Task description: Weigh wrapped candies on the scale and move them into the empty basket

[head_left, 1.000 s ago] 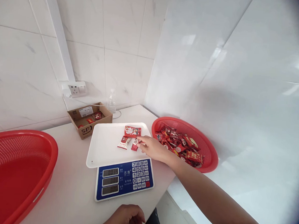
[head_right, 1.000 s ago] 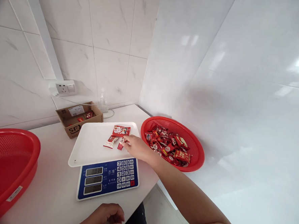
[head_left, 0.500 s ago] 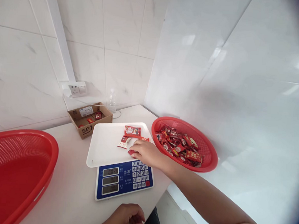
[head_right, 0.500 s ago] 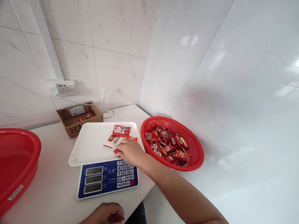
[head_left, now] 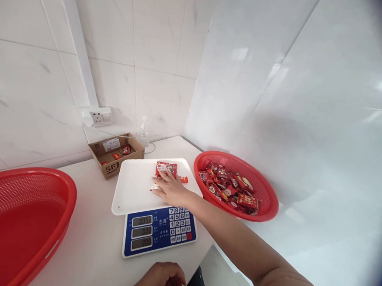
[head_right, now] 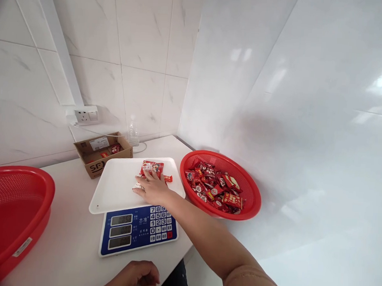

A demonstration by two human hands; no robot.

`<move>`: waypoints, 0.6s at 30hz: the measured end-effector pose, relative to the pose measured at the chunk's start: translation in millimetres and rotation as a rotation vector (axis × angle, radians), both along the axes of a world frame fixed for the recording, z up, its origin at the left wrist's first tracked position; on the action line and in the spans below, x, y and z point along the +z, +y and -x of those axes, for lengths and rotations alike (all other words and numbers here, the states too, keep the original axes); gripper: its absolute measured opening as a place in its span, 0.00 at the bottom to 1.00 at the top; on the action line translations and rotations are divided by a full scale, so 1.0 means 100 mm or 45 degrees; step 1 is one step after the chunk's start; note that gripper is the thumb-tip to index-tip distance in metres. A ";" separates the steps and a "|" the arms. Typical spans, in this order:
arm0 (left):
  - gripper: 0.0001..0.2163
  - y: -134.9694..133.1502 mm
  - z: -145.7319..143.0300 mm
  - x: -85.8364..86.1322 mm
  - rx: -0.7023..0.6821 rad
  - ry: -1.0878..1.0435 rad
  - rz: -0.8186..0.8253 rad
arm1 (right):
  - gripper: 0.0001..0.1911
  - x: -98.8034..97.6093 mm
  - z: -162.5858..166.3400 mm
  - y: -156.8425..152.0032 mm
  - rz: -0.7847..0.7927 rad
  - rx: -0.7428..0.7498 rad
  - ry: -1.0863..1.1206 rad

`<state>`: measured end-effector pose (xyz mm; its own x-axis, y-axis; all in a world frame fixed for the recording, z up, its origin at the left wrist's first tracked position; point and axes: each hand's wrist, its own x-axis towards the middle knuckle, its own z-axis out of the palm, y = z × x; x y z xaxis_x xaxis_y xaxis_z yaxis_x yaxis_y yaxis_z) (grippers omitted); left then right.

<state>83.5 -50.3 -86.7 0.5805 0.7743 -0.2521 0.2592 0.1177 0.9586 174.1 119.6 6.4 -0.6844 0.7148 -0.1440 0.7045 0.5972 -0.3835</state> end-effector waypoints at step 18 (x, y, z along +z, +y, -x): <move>0.20 0.01 -0.02 -0.12 -0.010 -0.006 -0.037 | 0.37 0.03 0.22 -0.02 -0.053 0.077 0.091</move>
<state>85.0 -48.9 -99.0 0.5876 0.7767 -0.2268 0.2553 0.0880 0.9628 152.1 117.7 9.5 -0.7337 0.6764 -0.0643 0.6386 0.6543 -0.4051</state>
